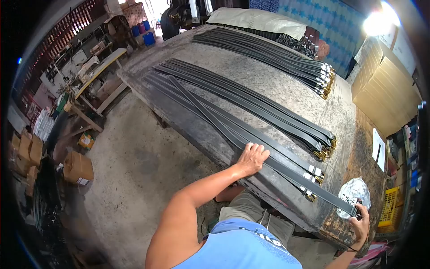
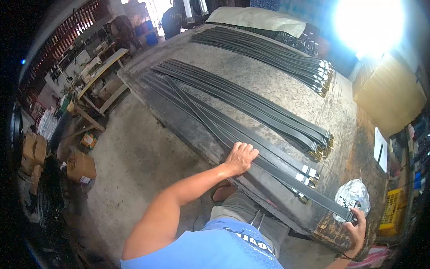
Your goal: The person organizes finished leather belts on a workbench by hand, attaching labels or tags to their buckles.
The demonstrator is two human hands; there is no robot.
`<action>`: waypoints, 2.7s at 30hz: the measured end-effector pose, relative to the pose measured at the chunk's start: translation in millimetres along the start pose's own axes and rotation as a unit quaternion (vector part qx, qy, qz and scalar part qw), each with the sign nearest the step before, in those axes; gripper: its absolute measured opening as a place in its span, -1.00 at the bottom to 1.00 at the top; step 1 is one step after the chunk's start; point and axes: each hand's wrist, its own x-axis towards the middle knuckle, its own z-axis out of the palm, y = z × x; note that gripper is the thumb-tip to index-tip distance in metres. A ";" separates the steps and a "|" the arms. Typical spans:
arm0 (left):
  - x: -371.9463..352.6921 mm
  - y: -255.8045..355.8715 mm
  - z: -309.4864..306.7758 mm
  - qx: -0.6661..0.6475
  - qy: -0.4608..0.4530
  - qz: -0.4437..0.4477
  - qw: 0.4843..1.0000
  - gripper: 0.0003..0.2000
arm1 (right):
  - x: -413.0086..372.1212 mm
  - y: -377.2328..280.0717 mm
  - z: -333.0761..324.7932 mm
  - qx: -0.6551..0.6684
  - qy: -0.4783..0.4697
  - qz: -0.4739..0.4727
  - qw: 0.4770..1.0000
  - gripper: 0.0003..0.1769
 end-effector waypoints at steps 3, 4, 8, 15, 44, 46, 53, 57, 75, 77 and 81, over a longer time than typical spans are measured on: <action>3.9 -3.0 0.8 0.028 -0.023 -0.010 0.999 -0.84 | 7.6 19.6 15.1 -0.007 -0.003 0.003 1.000 -0.41; 6.1 -11.9 -2.4 0.024 -0.003 -0.004 1.000 -0.90 | 10.2 41.7 23.8 0.012 0.012 -0.043 0.999 -0.41; 19.3 -68.7 -38.3 0.050 -0.075 -0.003 0.996 -0.92 | 43.4 14.9 85.2 0.026 0.017 -0.052 0.998 -0.35; -4.6 -146.3 -54.3 0.217 -0.172 -0.152 0.949 -0.37 | 97.9 -23.2 174.5 -0.072 0.066 -0.192 0.976 -0.41; 71.7 131.0 66.1 -0.263 -0.147 0.138 0.944 -0.49 | 7.9 28.5 195.2 -0.007 0.250 -0.059 0.966 -0.56; 74.6 131.1 62.5 -0.257 -0.194 0.121 0.939 -0.50 | 8.4 28.2 195.8 -0.008 0.248 -0.061 0.967 -0.58; 75.1 127.5 70.8 -0.274 -0.178 0.142 0.935 -0.48 | 7.8 25.6 195.5 -0.016 0.260 -0.077 0.962 -0.62; 75.3 127.3 67.3 -0.285 -0.189 0.134 0.930 -0.43 | 7.9 25.4 196.9 -0.014 0.264 -0.073 0.962 -0.64; 76.1 118.4 71.8 -0.328 -0.205 0.149 0.910 -0.49 | 8.5 25.3 197.1 -0.021 0.254 -0.064 0.965 -0.62; 74.5 119.4 73.9 -0.323 -0.167 0.142 0.921 -0.49 | 8.9 25.6 196.6 -0.023 0.256 -0.067 0.964 -0.62; 72.5 117.5 80.9 -0.334 -0.151 0.142 0.920 -0.50 | 9.5 25.0 196.2 -0.027 0.258 -0.073 0.963 -0.62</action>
